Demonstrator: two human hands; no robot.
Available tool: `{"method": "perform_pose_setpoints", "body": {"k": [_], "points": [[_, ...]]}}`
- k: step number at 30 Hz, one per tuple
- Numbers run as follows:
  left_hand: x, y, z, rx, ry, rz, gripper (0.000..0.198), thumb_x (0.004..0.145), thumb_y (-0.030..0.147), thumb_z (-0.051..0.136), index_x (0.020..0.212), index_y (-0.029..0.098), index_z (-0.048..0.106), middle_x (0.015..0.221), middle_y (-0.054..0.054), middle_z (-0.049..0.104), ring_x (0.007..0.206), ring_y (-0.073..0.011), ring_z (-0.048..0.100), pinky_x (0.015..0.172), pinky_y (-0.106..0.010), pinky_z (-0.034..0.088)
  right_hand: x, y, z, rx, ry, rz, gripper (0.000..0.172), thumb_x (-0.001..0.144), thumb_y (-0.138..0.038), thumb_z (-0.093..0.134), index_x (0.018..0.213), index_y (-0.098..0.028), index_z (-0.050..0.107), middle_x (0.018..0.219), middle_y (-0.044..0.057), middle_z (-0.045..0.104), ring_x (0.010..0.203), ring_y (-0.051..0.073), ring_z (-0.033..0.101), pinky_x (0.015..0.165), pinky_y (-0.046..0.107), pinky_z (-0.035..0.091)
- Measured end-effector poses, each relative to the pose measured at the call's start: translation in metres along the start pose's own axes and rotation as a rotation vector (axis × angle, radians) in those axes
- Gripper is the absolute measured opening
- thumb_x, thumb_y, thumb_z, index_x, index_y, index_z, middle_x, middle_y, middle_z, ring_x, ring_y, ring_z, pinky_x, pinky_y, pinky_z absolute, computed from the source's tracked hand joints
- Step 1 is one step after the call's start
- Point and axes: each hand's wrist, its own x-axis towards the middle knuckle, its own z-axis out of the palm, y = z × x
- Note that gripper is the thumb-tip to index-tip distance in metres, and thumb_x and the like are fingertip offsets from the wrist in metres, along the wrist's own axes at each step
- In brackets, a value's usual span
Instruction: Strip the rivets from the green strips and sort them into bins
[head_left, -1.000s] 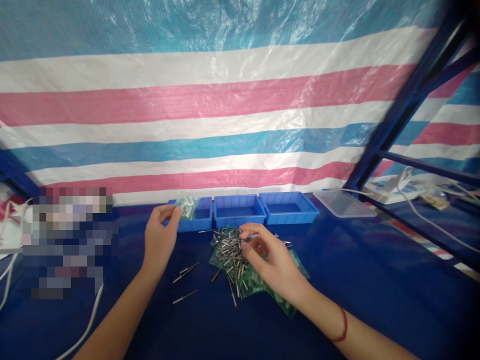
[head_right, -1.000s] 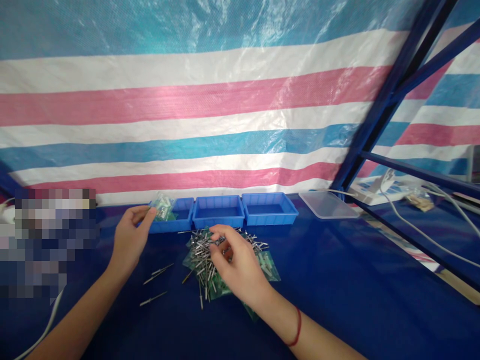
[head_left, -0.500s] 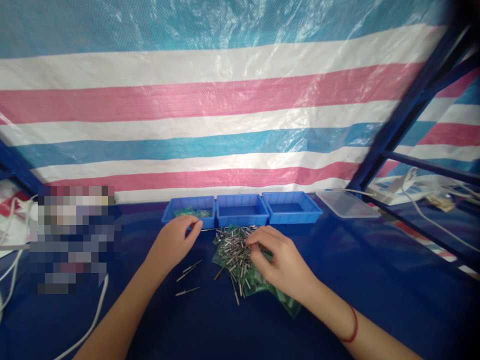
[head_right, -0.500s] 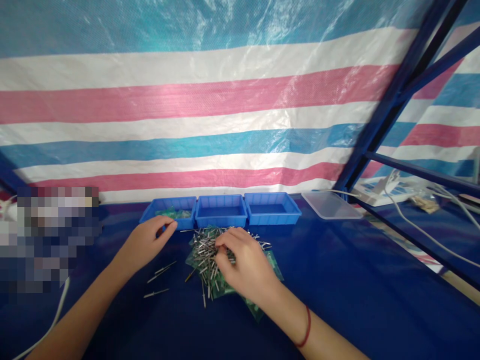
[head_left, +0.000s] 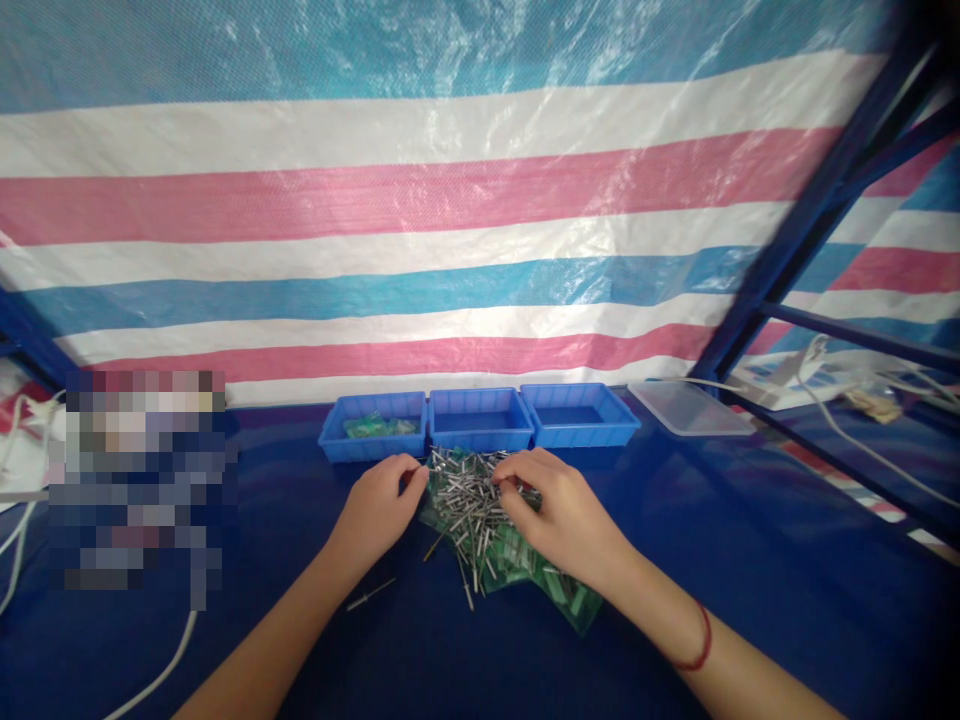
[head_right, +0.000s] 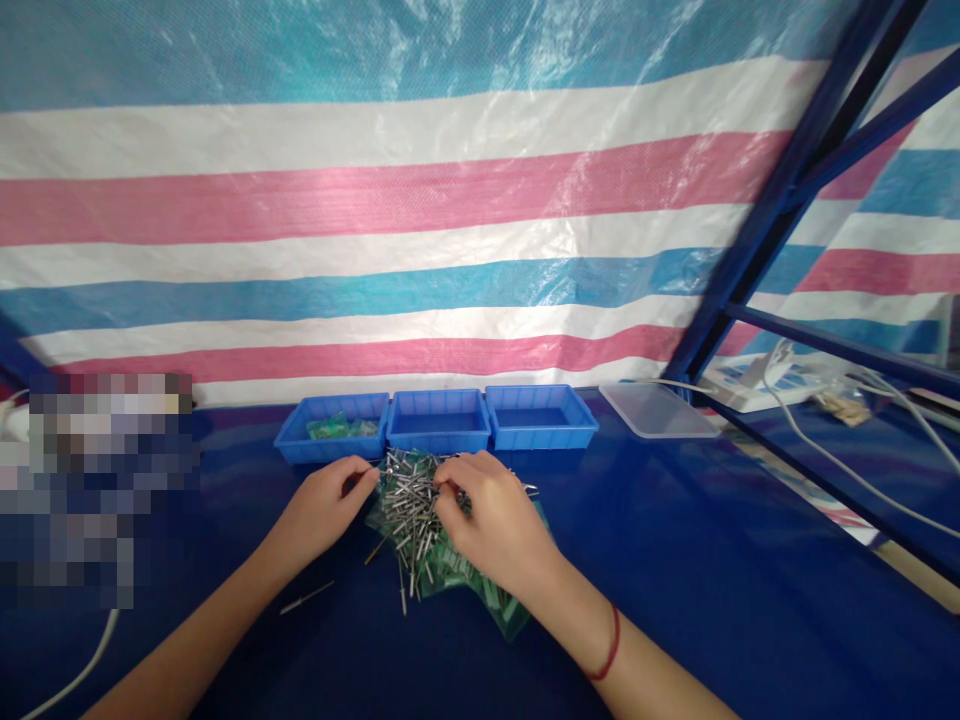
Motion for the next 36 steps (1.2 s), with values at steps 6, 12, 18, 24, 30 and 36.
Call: {"method": "perform_pose_setpoints", "body": {"k": [6, 12, 18, 24, 30, 36], "points": [[-0.004, 0.005, -0.017, -0.069, 0.146, 0.016, 0.029, 0.091, 0.037, 0.037, 0.070, 0.020, 0.049, 0.068, 0.001, 0.054, 0.066, -0.0170, 0.053, 0.064, -0.026, 0.036, -0.001, 0.003, 0.002, -0.002, -0.022, -0.019, 0.017, 0.078, -0.006, 0.050, 0.083, -0.019, 0.061, 0.080, 0.002, 0.065, 0.078, 0.019, 0.055, 0.072, 0.031, 0.042], [-0.007, 0.013, -0.027, -0.313, 0.179, 0.003, 0.026, 0.091, 0.039, 0.040, 0.080, 0.020, 0.053, 0.069, 0.002, 0.054, 0.068, -0.0160, 0.053, 0.067, -0.026, 0.038, 0.000, 0.001, 0.004, 0.006, -0.005, 0.000, 0.014, 0.085, -0.016, 0.050, 0.088, -0.019, 0.063, 0.081, 0.003, 0.066, 0.079, 0.019, 0.057, 0.075, 0.033, 0.042], [-0.012, 0.025, -0.015, -0.660, 0.056, -0.001, 0.031, 0.092, 0.043, 0.039, 0.080, 0.019, 0.054, 0.067, 0.001, 0.057, 0.066, -0.0146, 0.054, 0.066, -0.025, 0.041, 0.001, 0.001, 0.007, 0.311, -0.044, 0.190, 0.025, 0.090, -0.037, 0.048, 0.095, -0.018, 0.062, 0.079, 0.002, 0.065, 0.068, 0.016, 0.056, 0.064, 0.028, 0.043], [-0.016, 0.029, -0.007, -0.699, -0.005, -0.043, 0.032, 0.091, 0.046, 0.041, 0.087, 0.018, 0.057, 0.067, 0.001, 0.058, 0.067, -0.0151, 0.056, 0.066, -0.025, 0.042, 0.006, 0.004, 0.005, 0.604, -0.042, 0.326, 0.027, 0.086, -0.040, 0.052, 0.073, -0.017, 0.058, 0.068, 0.001, 0.061, 0.061, 0.013, 0.053, 0.059, 0.026, 0.041], [-0.017, 0.031, -0.007, -0.602, -0.048, -0.037, 0.031, 0.088, 0.042, 0.047, 0.101, 0.018, 0.062, 0.066, 0.003, 0.056, 0.060, -0.0126, 0.053, 0.059, -0.023, 0.040, 0.005, 0.001, 0.004, 0.595, 0.007, 0.322, 0.028, 0.085, -0.039, 0.054, 0.068, -0.017, 0.053, 0.059, -0.002, 0.055, 0.054, 0.010, 0.047, 0.052, 0.023, 0.037], [-0.014, 0.028, -0.001, -0.776, -0.064, -0.121, 0.038, 0.086, 0.043, 0.049, 0.107, 0.014, 0.061, 0.072, -0.002, 0.065, 0.057, -0.0126, 0.057, 0.058, -0.024, 0.045, 0.002, -0.002, 0.006, 0.737, 0.042, 0.334, 0.025, 0.084, -0.041, 0.057, 0.088, -0.016, 0.059, 0.071, 0.002, 0.066, 0.046, 0.009, 0.054, 0.045, 0.022, 0.040]]}}
